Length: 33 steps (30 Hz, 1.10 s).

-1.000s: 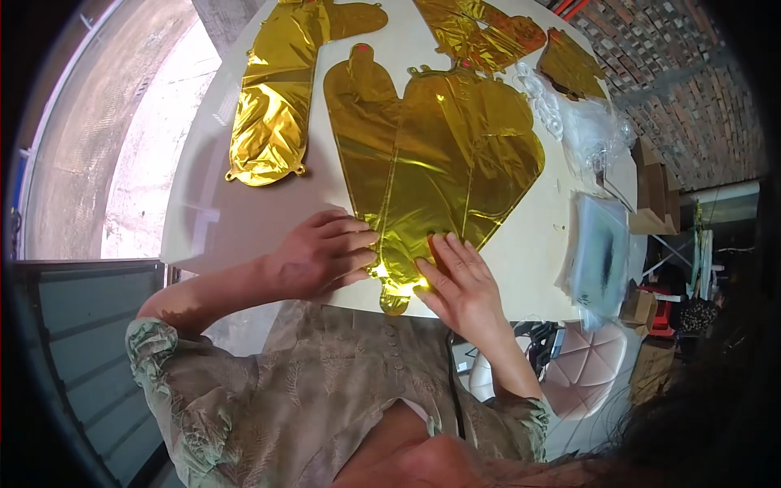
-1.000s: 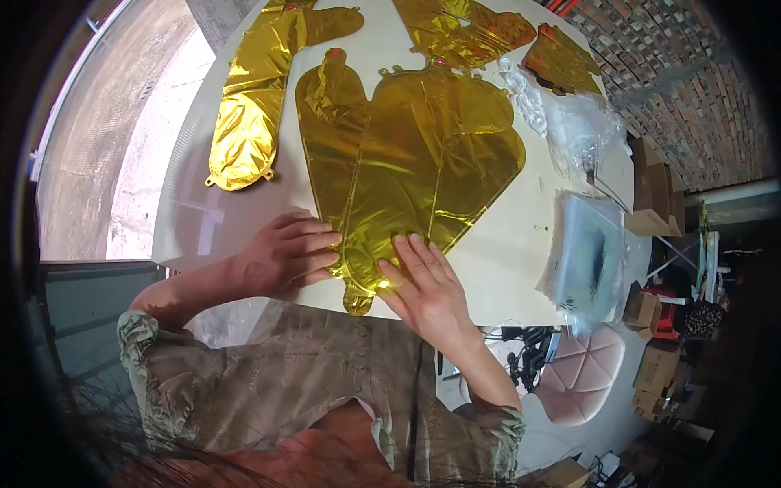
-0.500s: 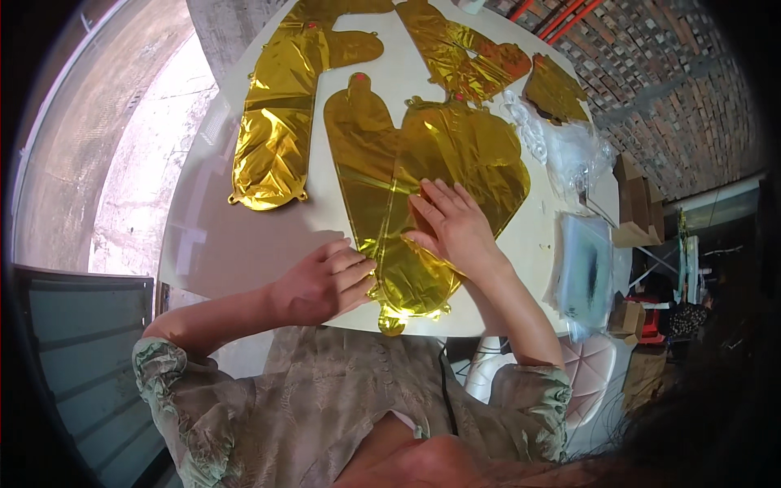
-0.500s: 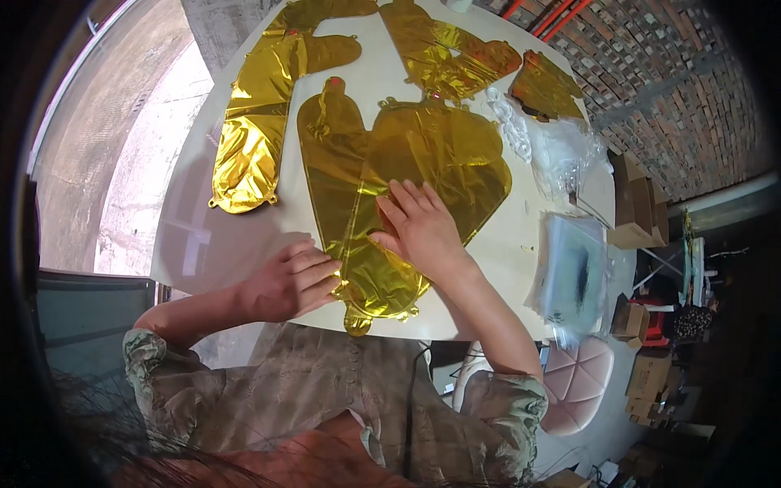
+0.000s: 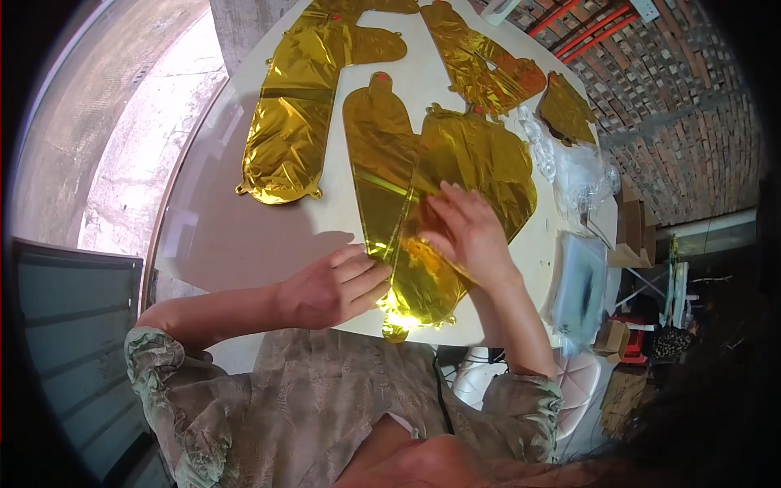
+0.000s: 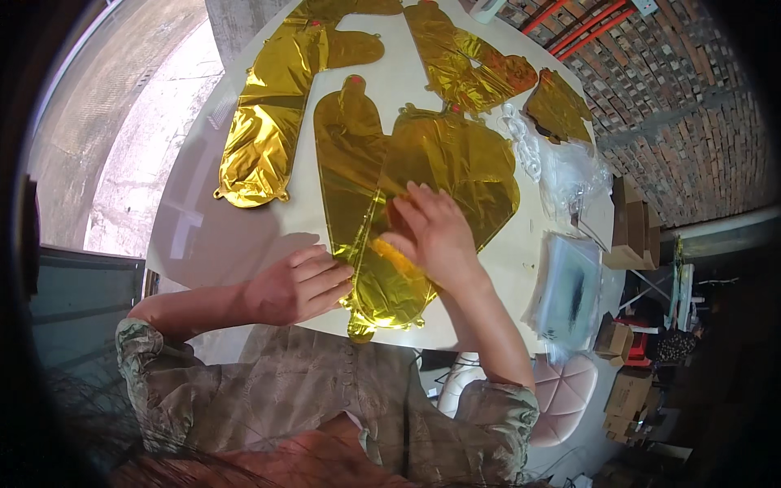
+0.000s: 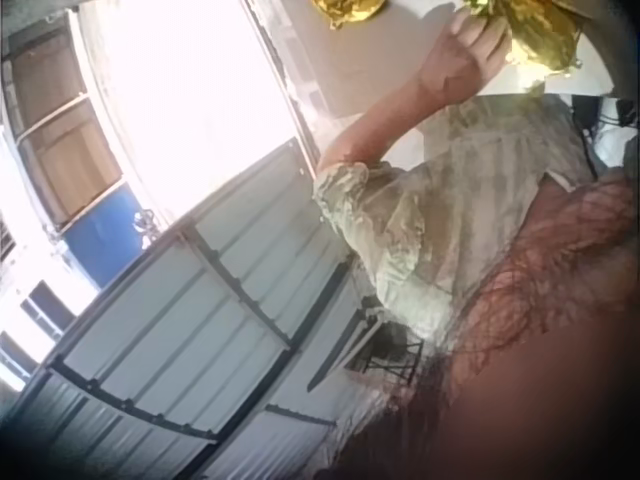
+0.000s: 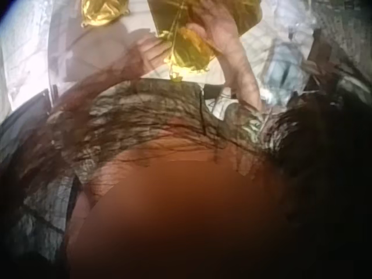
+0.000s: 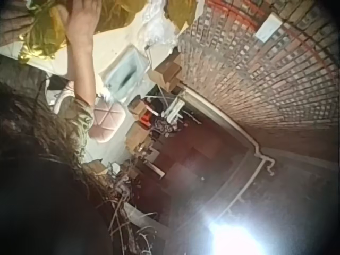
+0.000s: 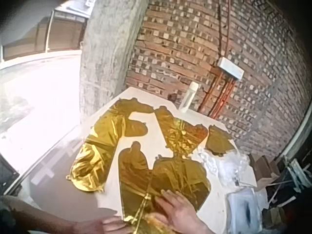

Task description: The person folds gold foil letter balloons by hand, then packages them into plastic sleeves along with cardboard inserts.

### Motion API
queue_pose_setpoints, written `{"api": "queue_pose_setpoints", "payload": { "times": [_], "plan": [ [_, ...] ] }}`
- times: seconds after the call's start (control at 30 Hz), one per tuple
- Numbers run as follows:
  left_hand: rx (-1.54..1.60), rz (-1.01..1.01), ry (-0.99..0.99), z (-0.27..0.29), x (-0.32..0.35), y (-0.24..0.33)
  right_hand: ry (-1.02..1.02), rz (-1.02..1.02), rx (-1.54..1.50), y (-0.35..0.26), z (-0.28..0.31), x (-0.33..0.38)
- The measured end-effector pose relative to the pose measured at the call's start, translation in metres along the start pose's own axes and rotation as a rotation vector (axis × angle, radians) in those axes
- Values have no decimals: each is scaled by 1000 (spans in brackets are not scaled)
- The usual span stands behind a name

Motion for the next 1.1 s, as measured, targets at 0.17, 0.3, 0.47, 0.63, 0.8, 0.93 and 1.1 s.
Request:
{"api": "queue_pose_setpoints", "payload": {
  "times": [0.17, 0.3, 0.47, 0.63, 0.8, 0.93, 1.1],
  "plan": [
    [-12, 21, -37, -2, -3, 0, -54, -80, 10, 81, -24, -66],
    [51, -22, -91, -4, -8, 3, -88, -80, 106, 130, -56, -114],
    [121, -1, -111, -7, -5, 2, -126, -22, 205, 141, -82, -120],
    [186, 30, -95, -9, -5, -1, -134, -7, 281, 138, -87, -119],
    [217, 46, -102, -10, -4, -3, -114, -28, 293, 140, -94, -120],
    [192, 59, -139, -14, 1, -2, -115, -17, 285, 135, -97, -121],
    [220, 78, -156, -14, 2, -1, -156, -88, 235, 136, -102, -119]
  ]
}}
Point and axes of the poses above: each hand's wrist, its own x-axis away from the middle knuckle, its own z-axis out of the back of the hand, y = z × x, the point moved 7 cm from there along -x, towards the middle knuckle, and after that the axes turned 13 degrees about y, right-handed, at the moved point
